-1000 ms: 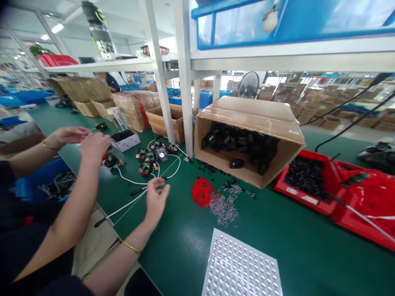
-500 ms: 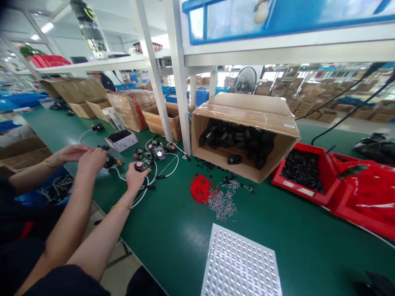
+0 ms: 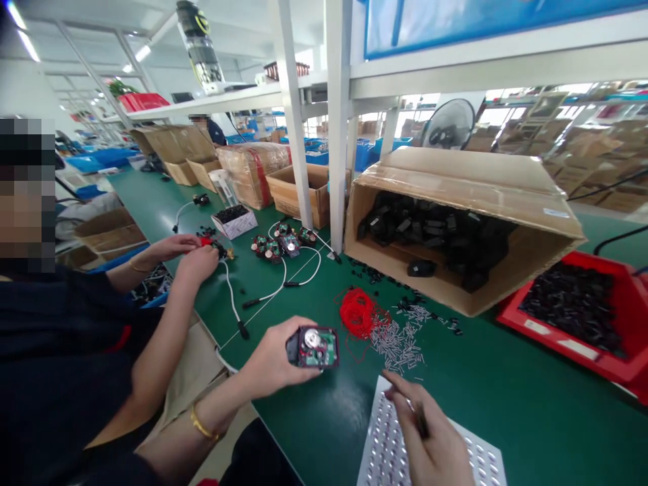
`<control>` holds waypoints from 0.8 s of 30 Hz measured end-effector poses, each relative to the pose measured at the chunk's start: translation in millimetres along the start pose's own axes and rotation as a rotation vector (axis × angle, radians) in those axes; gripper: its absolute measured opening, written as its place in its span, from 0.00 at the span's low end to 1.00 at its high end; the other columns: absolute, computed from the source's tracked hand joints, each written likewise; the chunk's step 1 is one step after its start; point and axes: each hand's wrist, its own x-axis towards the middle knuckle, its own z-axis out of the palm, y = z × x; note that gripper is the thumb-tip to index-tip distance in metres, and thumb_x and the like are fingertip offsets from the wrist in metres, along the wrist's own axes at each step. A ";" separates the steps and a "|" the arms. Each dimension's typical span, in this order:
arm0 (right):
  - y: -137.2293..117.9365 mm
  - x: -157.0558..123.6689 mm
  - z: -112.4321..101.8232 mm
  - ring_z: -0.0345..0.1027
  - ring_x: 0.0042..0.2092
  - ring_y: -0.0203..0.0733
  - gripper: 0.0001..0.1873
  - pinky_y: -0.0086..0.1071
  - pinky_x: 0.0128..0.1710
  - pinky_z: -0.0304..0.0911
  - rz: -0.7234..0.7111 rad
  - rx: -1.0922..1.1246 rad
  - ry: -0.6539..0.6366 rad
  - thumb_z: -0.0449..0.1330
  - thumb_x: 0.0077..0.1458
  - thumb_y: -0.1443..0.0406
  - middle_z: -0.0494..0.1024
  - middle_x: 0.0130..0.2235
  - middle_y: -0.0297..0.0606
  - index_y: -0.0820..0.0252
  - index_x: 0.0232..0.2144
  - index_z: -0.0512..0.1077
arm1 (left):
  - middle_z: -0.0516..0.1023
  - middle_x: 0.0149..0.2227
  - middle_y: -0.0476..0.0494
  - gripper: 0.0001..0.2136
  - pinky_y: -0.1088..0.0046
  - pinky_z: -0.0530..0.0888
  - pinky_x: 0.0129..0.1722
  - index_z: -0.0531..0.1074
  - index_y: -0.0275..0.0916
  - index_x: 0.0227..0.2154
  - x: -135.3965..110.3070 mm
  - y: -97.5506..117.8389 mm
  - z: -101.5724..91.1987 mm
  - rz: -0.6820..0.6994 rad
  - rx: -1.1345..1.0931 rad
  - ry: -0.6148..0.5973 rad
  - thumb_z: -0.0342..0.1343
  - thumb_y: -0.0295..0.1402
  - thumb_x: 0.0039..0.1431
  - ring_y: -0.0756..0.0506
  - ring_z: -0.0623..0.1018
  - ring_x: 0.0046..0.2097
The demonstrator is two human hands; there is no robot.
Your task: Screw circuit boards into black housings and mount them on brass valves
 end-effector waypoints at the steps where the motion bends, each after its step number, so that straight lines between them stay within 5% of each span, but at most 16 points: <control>1: -6.7 13.4 9.2 0.74 0.39 0.49 0.18 0.35 0.36 0.70 -0.028 0.019 -0.051 0.53 0.55 0.53 0.79 0.38 0.42 0.53 0.43 0.74 | 0.74 0.39 0.47 0.24 0.72 0.69 0.38 0.68 0.40 0.43 -10.7 -1.1 2.0 -0.043 -0.068 -0.047 0.66 0.31 0.38 0.46 0.73 0.38; 7: -77.3 86.4 81.0 0.74 0.40 0.47 0.13 0.36 0.42 0.67 -0.301 -0.030 -0.289 0.52 0.56 0.63 0.79 0.40 0.40 0.57 0.40 0.74 | 0.75 0.38 0.44 0.31 0.73 0.67 0.36 0.68 0.37 0.40 -59.7 -36.2 -19.2 -0.202 -0.576 -0.174 0.71 0.39 0.28 0.46 0.72 0.37; 12: -158.1 130.9 175.9 0.71 0.43 0.42 0.13 0.32 0.43 0.64 -0.658 -0.241 -0.559 0.49 0.60 0.69 0.76 0.41 0.39 0.55 0.42 0.73 | 0.73 0.31 0.48 0.37 0.76 0.65 0.31 0.69 0.39 0.36 -85.7 -55.8 -36.2 -0.306 -0.881 0.025 0.68 0.54 0.19 0.49 0.70 0.32; 18: -207.2 154.8 267.2 0.70 0.43 0.50 0.13 0.41 0.39 0.65 -0.660 -0.339 -0.617 0.52 0.60 0.63 0.71 0.44 0.46 0.59 0.45 0.68 | 0.74 0.28 0.46 0.39 0.71 0.68 0.28 0.71 0.43 0.35 -98.0 -74.5 -57.4 -0.442 -0.907 0.006 0.68 0.55 0.12 0.45 0.72 0.29; 21: -212.6 157.9 286.4 0.71 0.41 0.49 0.10 0.40 0.37 0.65 -0.618 -0.353 -0.652 0.49 0.61 0.67 0.71 0.43 0.47 0.61 0.41 0.68 | 0.73 0.24 0.46 0.32 0.66 0.71 0.28 0.73 0.42 0.31 -82.7 -89.2 -70.1 -0.585 -0.821 -0.091 0.68 0.55 0.20 0.43 0.73 0.27; 24: -213.2 160.6 283.7 0.71 0.42 0.47 0.11 0.39 0.37 0.64 -0.538 -0.325 -0.617 0.45 0.61 0.72 0.72 0.43 0.47 0.62 0.39 0.67 | 0.72 0.21 0.47 0.29 0.64 0.71 0.27 0.73 0.42 0.31 -68.8 -97.7 -75.3 -0.638 -0.784 -0.176 0.68 0.53 0.23 0.41 0.74 0.26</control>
